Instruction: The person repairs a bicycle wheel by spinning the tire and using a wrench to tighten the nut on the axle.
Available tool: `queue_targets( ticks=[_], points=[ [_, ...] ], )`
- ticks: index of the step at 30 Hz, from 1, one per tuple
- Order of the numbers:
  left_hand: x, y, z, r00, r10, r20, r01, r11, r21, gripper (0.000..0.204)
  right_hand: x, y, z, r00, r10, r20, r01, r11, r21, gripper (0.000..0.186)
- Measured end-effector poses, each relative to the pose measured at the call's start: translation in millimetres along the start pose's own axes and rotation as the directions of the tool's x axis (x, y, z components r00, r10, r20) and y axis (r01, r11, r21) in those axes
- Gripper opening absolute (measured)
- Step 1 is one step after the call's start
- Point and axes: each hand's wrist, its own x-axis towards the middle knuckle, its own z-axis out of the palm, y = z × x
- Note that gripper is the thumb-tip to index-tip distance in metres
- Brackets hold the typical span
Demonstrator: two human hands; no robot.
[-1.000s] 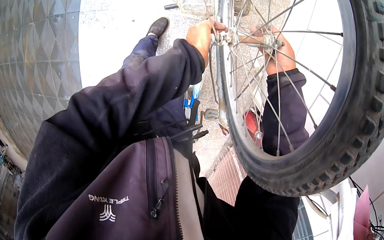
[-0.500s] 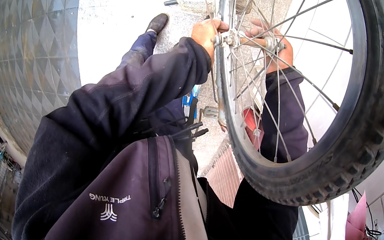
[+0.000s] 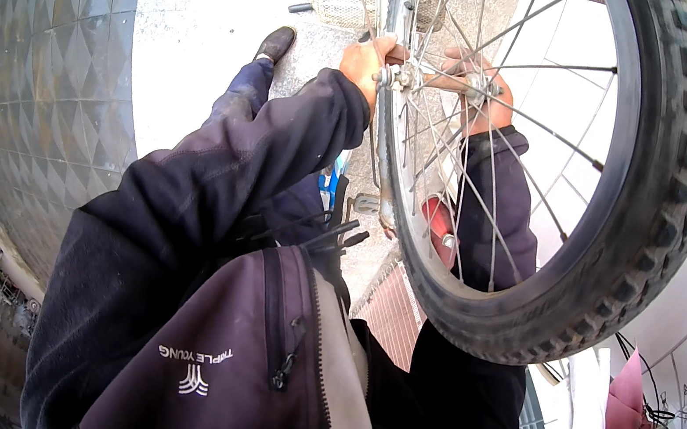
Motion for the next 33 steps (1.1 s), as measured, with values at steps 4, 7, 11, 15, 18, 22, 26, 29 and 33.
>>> queue_targets(
  ticks=[4,7,11,15,18,22,26,29,33],
  points=[
    [-2,8,0,0.997,0.059,-0.045,-0.057,0.998,0.025,0.037,4,-1,9,0.990,0.041,-0.138,-0.030,0.996,0.080,0.030],
    [2,6,-7,0.973,0.202,-0.114,-0.157,0.936,0.316,0.037,10,6,1,0.981,0.009,-0.193,0.002,0.998,0.059,0.032],
    [6,-1,-21,0.911,0.407,-0.066,-0.339,0.830,0.443,0.025,18,12,7,0.920,0.011,-0.393,0.034,0.994,0.106,0.036],
    [-16,9,-14,0.941,0.245,-0.233,-0.218,0.966,0.136,0.024,14,12,1,0.976,-0.079,-0.202,0.086,0.996,0.025,0.034],
    [-36,11,-24,0.937,0.342,-0.077,-0.324,0.928,0.182,0.024,16,17,1,0.958,-0.110,-0.264,0.137,0.987,0.088,0.026],
    [-63,20,-38,0.943,0.326,0.067,-0.332,0.929,0.164,0.025,13,15,-2,0.976,-0.134,-0.169,0.148,0.986,0.074,0.026],
    [-71,27,-45,0.932,0.330,0.151,-0.352,0.923,0.155,0.028,23,15,-9,0.990,-0.128,-0.061,0.138,0.969,0.203,0.023],
    [-75,27,-43,0.912,0.348,0.218,-0.380,0.916,0.127,0.032,6,0,6,0.986,-0.153,0.066,0.137,0.970,0.199,0.032],
    [-77,21,-38,0.929,0.320,0.185,-0.338,0.938,0.074,0.030,7,2,-3,0.969,-0.150,0.198,0.107,0.971,0.212,0.042]
  ],
)
